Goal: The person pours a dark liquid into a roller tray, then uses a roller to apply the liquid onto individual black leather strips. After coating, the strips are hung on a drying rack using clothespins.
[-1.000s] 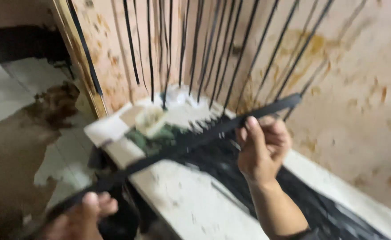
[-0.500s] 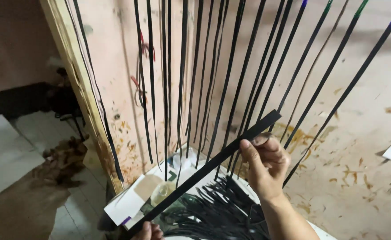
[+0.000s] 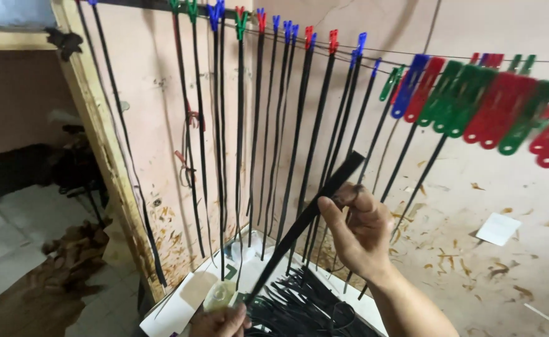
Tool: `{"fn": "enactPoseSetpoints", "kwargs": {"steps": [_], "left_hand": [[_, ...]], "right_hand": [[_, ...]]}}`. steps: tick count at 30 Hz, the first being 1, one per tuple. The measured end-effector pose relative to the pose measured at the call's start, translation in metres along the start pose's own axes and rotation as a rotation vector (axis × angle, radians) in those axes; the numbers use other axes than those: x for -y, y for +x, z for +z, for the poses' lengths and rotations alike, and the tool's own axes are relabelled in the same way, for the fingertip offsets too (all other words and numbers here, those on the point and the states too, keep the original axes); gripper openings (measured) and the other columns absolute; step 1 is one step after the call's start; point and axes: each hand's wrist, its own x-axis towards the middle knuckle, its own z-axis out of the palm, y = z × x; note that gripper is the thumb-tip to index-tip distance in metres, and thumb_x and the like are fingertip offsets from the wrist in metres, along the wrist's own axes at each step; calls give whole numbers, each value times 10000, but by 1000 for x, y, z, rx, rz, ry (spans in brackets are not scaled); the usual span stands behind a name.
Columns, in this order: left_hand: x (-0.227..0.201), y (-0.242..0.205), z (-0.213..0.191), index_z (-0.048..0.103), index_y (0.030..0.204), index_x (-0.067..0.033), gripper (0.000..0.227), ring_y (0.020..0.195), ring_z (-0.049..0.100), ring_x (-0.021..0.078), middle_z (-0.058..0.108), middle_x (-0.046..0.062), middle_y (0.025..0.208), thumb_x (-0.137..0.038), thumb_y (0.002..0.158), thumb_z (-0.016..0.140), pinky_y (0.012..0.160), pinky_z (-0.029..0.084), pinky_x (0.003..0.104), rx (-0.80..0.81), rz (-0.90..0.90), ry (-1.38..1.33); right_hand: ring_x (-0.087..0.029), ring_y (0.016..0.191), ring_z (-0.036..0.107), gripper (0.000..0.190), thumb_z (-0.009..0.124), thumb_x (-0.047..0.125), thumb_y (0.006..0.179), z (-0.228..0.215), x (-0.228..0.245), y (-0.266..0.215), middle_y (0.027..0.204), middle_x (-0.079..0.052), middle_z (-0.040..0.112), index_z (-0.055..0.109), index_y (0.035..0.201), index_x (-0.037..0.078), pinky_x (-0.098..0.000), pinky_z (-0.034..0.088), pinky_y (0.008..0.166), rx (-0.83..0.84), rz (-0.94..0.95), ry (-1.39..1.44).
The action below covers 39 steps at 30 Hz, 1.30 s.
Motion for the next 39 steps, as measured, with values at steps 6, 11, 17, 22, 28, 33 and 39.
{"fn": "enactPoseSetpoints", "kwargs": {"steps": [6,11,17,22,28,33,39], "left_hand": [[-112,-78,62,750,880,1,72,555,656,152,716,90,686,-58,855,783,490,609,285,166,1103,56],[-169,-85,120,668,1084,-17,227,733,722,155,734,111,918,-139,922,772,603,623,230,-103,1798,347],[-173,-76,144,683,991,39,224,707,682,200,706,138,846,-159,942,777,625,604,267,-211,1900,408],[-175,-72,147,669,964,23,99,676,659,178,693,105,812,-56,961,728,599,571,276,-227,1892,443],[-176,-58,154,679,978,30,80,685,651,192,685,112,823,-43,962,706,607,576,287,-174,1843,442],[-188,-51,156,681,964,37,75,652,653,172,696,116,816,-22,967,635,571,572,240,31,1770,309],[-197,-42,153,650,1006,-11,65,655,603,139,660,88,870,-33,988,592,555,536,235,122,1692,323]], "right_hand": [[-71,619,483,153,618,49,1000,-3,-6,0,755,5,545,573,878,130,-181,396,541,68,-14,-79],[-75,575,496,107,611,27,966,-3,-4,4,769,-32,578,569,876,66,-172,439,480,77,-70,-201],[-54,492,463,178,723,49,915,-7,-5,3,628,23,560,592,800,84,-203,405,406,34,-107,-603],[-79,505,375,263,682,-31,905,-9,-17,-1,623,11,500,500,752,82,-228,361,416,20,-243,-697],[-97,488,424,260,693,0,928,-15,-1,9,634,-22,525,516,746,57,-249,380,415,100,-249,-829],[-163,775,654,278,856,201,927,-62,53,41,979,-117,750,691,1064,24,-286,514,710,208,-542,-1214],[-192,1192,525,522,911,620,929,-78,100,108,1419,62,650,688,1279,304,-351,391,987,216,-694,-1994]]}}
